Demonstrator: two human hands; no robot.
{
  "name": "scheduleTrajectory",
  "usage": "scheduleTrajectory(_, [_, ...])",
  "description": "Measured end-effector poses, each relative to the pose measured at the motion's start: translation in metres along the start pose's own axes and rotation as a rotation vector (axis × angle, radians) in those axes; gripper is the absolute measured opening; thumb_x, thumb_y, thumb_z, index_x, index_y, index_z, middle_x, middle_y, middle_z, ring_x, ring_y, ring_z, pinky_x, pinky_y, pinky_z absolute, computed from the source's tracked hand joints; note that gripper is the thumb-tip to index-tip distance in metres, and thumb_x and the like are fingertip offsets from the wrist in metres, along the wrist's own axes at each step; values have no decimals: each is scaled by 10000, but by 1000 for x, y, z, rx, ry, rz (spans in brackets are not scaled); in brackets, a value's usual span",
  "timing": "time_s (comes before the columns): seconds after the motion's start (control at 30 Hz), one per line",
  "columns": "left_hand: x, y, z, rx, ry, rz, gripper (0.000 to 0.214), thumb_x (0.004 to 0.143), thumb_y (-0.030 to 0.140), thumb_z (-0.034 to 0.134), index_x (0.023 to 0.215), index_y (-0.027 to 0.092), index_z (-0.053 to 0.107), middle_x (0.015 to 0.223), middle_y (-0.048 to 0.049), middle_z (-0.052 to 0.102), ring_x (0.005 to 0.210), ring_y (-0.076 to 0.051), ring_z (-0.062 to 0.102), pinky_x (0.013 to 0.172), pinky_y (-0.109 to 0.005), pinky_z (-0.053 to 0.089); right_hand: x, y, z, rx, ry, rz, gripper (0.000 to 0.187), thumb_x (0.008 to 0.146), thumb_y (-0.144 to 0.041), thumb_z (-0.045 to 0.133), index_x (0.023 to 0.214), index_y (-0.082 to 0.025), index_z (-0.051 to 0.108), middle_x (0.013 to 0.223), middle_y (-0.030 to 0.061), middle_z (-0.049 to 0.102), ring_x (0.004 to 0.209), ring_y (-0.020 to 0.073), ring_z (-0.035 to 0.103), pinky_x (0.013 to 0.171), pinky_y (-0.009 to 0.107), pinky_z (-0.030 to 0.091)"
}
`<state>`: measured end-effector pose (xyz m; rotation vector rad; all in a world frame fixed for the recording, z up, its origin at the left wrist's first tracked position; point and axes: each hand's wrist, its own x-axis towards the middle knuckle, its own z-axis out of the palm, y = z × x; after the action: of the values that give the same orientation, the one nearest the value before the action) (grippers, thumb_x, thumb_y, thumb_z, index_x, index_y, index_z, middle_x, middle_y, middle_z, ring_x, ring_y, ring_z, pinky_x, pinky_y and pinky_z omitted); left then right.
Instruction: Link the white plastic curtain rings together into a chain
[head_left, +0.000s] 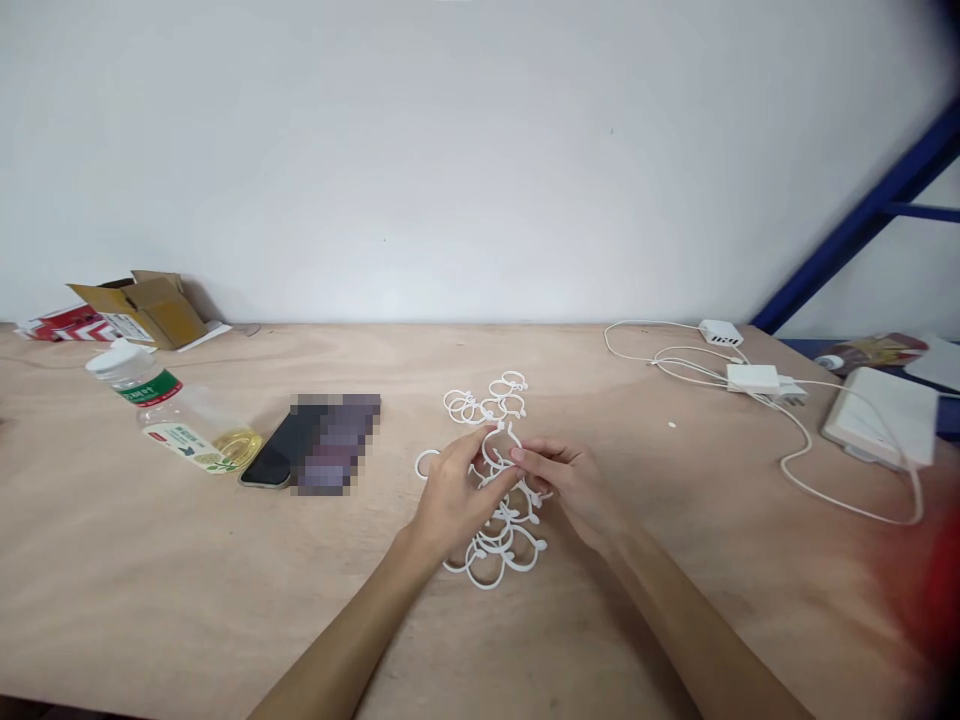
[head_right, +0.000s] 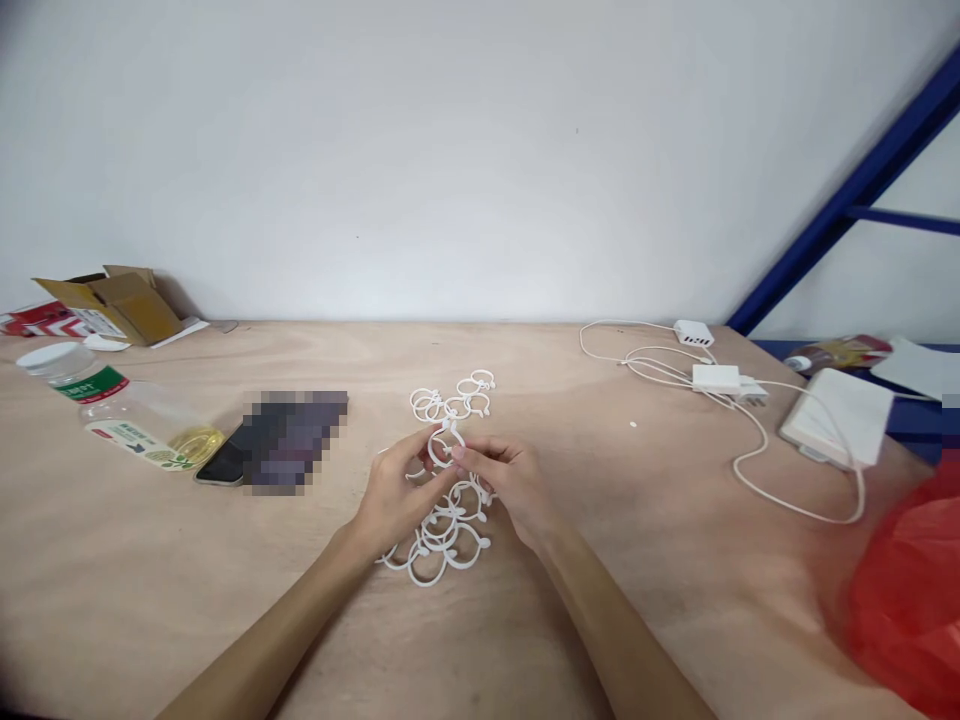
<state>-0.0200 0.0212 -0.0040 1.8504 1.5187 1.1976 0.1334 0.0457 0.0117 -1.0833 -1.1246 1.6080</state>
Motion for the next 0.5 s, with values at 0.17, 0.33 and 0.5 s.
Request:
scheduleTrajectory(0.17, [-2,3,-1,77,33,26,399,781,319,628,1145,154,620,745,-1,637,639,-124,542,649,-243,467,-2,-2,2,-19,-105,-18,273,618,-426,782,586,-161,722,520,-16,534,504,77,362,489,254,260])
scheduleTrajectory(0.33, [-3,10,0,79,-39,48,250,758,272,610,978,163,659,644,37,570,550,-90,471,554,-210,402,0,4,3,61,15,-64,317,631,-433,781,843,-199,752,620,-19,591,511,72,413,490,233,307])
scheduleTrajectory(0.5, [-6,12,4,-7,-151,-17,310,740,261,603,1034,170,635,633,49,544,533,-86,452,527,-210,381,-1,7,2,73,-52,-56,308,679,-451,746,803,-170,729,633,4,607,517,88,458,473,229,342])
